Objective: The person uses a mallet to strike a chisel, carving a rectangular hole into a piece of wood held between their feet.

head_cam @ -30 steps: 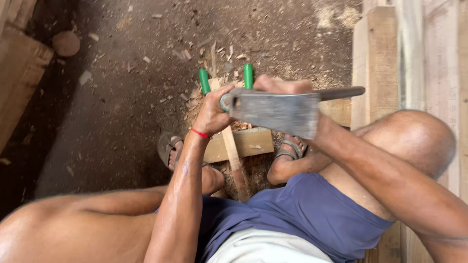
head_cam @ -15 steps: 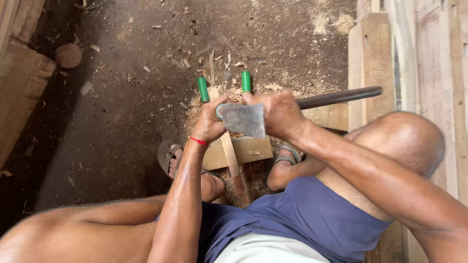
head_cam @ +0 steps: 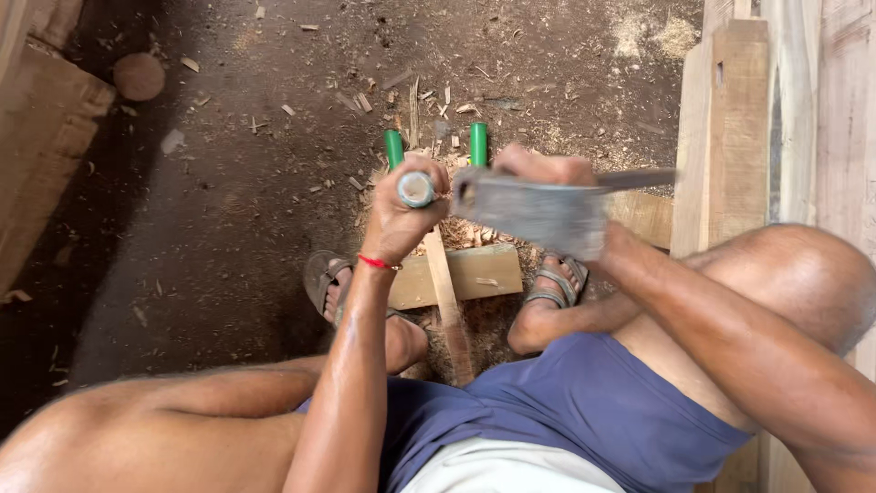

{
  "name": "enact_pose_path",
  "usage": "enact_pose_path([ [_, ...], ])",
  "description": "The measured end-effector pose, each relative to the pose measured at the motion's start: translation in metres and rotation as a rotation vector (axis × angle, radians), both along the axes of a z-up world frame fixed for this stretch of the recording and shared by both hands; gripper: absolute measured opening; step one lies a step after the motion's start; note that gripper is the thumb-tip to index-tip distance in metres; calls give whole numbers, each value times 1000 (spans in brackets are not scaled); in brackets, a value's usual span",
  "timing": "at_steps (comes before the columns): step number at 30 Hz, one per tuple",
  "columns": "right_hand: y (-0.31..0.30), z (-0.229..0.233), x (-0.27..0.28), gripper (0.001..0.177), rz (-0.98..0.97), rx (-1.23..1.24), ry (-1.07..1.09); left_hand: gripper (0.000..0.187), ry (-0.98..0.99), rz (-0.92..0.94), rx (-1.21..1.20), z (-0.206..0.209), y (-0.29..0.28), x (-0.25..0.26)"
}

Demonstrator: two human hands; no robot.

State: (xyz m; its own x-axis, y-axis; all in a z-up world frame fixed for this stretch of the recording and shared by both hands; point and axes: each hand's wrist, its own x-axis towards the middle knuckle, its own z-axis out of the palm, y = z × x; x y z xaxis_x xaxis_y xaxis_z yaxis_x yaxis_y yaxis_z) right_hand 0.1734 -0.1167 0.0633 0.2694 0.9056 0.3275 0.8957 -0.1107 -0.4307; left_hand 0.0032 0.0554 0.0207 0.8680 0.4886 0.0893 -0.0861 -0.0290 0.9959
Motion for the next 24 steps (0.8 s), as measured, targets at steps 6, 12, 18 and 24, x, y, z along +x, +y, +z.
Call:
enact_pose_path([
  [6, -12, -22, 53, 25, -259, 88, 160, 31, -221, 97, -57, 31, -1, -12],
  [12, -34, -45, 81, 35, -489, 116, 548, 33, -139, 91, -198, 21, -3, -10],
  [18, -53, -69, 102, 38, -564, -8, 595, 30, -69, 76, -88, 0, -1, -7],
  [24, -60, -72, 103, 37, -550, -24, 604, 25, 145, -50, 149, -57, -20, 6],
])
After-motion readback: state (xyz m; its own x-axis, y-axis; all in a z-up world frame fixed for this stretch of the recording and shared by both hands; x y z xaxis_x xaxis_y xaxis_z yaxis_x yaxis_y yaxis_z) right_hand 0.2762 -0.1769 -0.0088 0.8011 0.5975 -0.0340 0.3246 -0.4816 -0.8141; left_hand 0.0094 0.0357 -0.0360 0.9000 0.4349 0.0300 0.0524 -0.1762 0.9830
